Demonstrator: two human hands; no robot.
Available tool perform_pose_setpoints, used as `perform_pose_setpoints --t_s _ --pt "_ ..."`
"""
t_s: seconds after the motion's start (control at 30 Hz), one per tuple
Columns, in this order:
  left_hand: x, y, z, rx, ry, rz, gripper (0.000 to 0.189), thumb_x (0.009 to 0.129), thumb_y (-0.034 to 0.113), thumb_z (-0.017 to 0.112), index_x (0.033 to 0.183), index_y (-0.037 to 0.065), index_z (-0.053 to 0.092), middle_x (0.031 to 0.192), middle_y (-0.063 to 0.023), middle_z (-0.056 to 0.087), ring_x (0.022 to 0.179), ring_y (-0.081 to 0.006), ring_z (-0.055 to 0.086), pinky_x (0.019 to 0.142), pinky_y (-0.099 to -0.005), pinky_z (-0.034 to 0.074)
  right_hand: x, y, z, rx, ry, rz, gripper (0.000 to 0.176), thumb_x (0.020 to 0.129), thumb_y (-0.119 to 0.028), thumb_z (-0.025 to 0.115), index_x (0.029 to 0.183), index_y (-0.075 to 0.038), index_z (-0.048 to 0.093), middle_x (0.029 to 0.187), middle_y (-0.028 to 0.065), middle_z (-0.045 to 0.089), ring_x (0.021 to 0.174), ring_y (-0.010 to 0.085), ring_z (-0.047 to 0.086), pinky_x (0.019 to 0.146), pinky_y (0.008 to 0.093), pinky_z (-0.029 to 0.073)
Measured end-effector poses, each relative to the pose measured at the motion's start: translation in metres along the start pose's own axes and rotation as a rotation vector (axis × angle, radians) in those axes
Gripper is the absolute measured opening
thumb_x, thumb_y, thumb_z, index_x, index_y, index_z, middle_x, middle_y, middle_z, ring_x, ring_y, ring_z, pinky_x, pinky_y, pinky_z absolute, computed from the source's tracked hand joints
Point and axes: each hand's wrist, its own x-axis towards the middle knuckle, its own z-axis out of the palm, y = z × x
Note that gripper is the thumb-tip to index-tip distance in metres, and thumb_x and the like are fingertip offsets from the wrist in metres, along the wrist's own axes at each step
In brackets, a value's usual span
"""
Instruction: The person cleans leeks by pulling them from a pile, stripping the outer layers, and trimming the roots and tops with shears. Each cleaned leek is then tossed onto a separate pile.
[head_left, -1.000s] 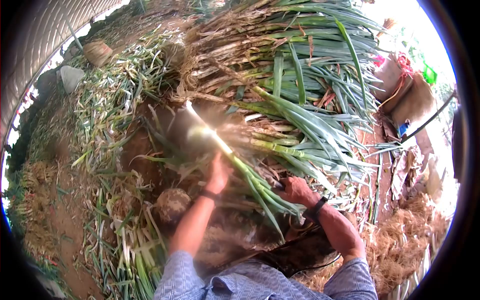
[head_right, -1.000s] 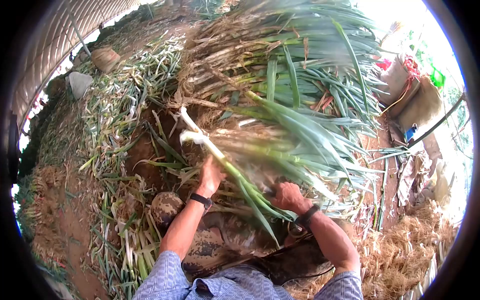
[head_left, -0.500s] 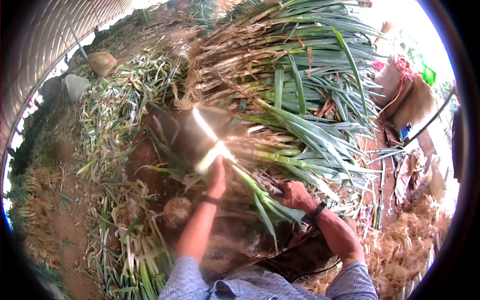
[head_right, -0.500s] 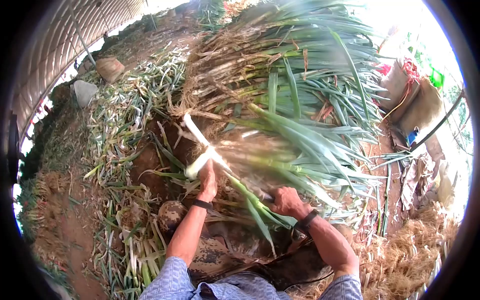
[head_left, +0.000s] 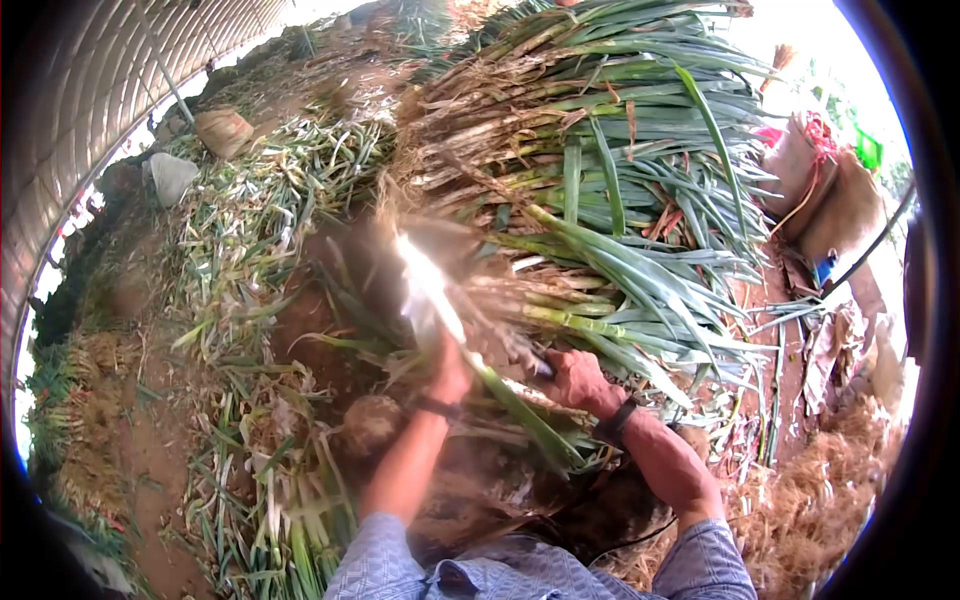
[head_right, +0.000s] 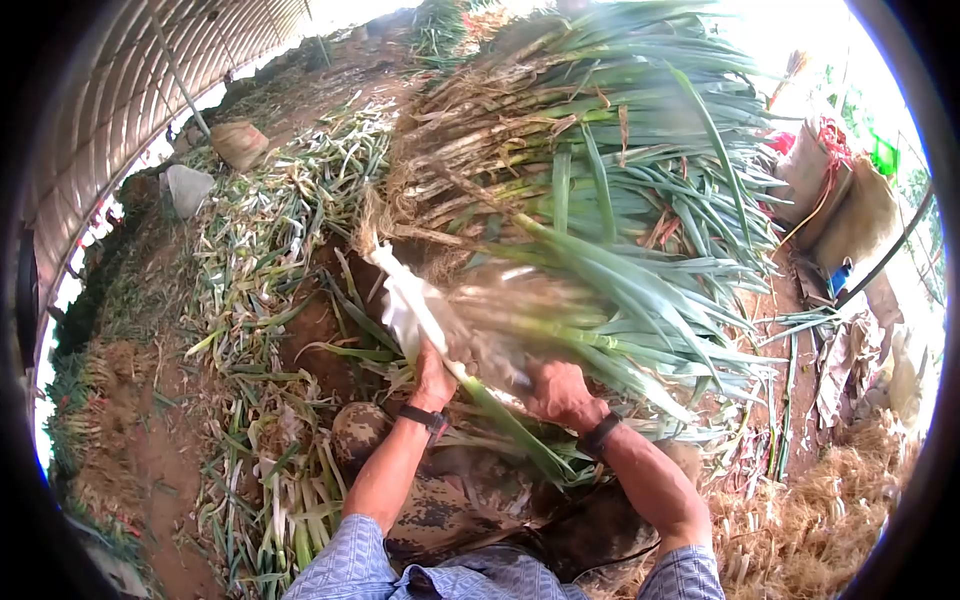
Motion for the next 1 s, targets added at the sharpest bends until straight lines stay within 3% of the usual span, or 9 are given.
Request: perform_pose_setpoints --t_s 0.13,0.23,0.33,0.43,0.47,0.57,0.7,1.0 --pt "-0.001 -0.001 -0.001 -0.032 -0.143 0.120 0.057 0.096 0.064 0.036 0.066 0.016 0.040 0.055 0.0007 0.035 0.051 -0.0170 0.039 0.045 -0.0342 0.034 0.005 0.000 0.000 0.065 0.146 -0.083 0.037 0.088 -0.040 0.062 0.076 -0.006 0.066 0.064 0.0200 0.062 0.059 0.0414 0.060 0.055 0.0479 0.047" --pt "0.001 0.003 -0.005 -0.054 -0.118 0.079 0.051 0.098 0.055 0.038 0.066 0.017 0.041 0.054 0.0004 0.036 0.050 -0.0175 0.039 0.045 -0.0341 0.035 0.005 -0.003 0.006 0.034 0.137 -0.095 0.036 0.088 -0.039 0.063 0.073 -0.006 0.065 0.063 0.0195 0.061 0.057 0.0408 0.059 0.053 0.0476 0.047" --pt "-0.004 -0.001 -0.007 0.166 -0.187 0.138 0.044 0.098 0.046 0.039 0.065 0.017 0.042 0.053 0.0003 0.036 0.046 -0.0175 0.038 0.043 -0.0335 0.033 0.012 -0.014 0.000 0.082 0.152 -0.043 0.036 0.086 -0.039 0.064 0.073 -0.006 0.064 0.063 0.0197 0.060 0.059 0.0400 0.060 0.054 0.0473 0.047" --pt "0.000 -0.007 -0.006 0.002 -0.169 -0.073 0.040 0.098 0.040 0.039 0.066 0.016 0.042 0.052 0.0003 0.036 0.042 -0.0169 0.037 0.040 -0.0334 0.032 0.019 -0.026 -0.004 0.082 0.121 -0.020 0.039 0.087 -0.042 0.061 0.072 -0.007 0.063 0.063 0.0196 0.061 0.063 0.0406 0.061 0.058 0.0470 0.048" --pt "0.003 -0.009 -0.005 -0.022 -0.094 -0.139 0.040 0.099 0.040 0.039 0.067 0.016 0.043 0.052 0.0006 0.036 0.041 -0.0160 0.036 0.039 -0.0338 0.032 0.020 -0.030 -0.009 0.099 0.100 0.008 0.040 0.087 -0.043 0.060 0.072 -0.007 0.063 0.063 0.0196 0.061 0.063 0.0407 0.061 0.059 0.0469 0.049" --pt "-0.006 -0.010 -0.004 -0.045 -0.233 -0.053 0.042 0.099 0.043 0.040 0.067 0.016 0.044 0.052 0.0007 0.037 0.041 -0.0156 0.035 0.039 -0.0331 0.032 0.024 -0.032 -0.016 0.104 0.071 0.023 0.042 0.087 -0.046 0.059 0.073 -0.007 0.064 0.067 0.0203 0.062 0.066 0.0409 0.061 0.060 0.0473 0.048" --pt "0.005 -0.012 -0.016 -0.106 -0.261 -0.083 0.049 0.098 0.051 0.041 0.063 0.017 0.043 0.051 0.0003 0.034 0.041 -0.0157 0.035 0.040 -0.0324 0.031 0.021 -0.033 -0.023 0.121 0.097 -0.019 0.042 0.088 -0.046 0.059 0.074 -0.007 0.065 0.066 0.0200 0.062 0.065 0.0408 0.061 0.060 0.0475 0.048" --pt "0.001 -0.012 -0.025 -0.013 -0.196 -0.079 0.045 0.097 0.044 0.040 0.061 0.017 0.042 0.050 0.0001 0.033 0.042 -0.0162 0.033 0.041 -0.0335 0.031 0.013 -0.025 -0.014 0.105 0.083 0.039 0.042 0.088 -0.046 0.060 0.074 -0.007 0.066 0.064 0.0194 0.061 0.061 0.0405 0.061 0.057 0.0474 0.047"
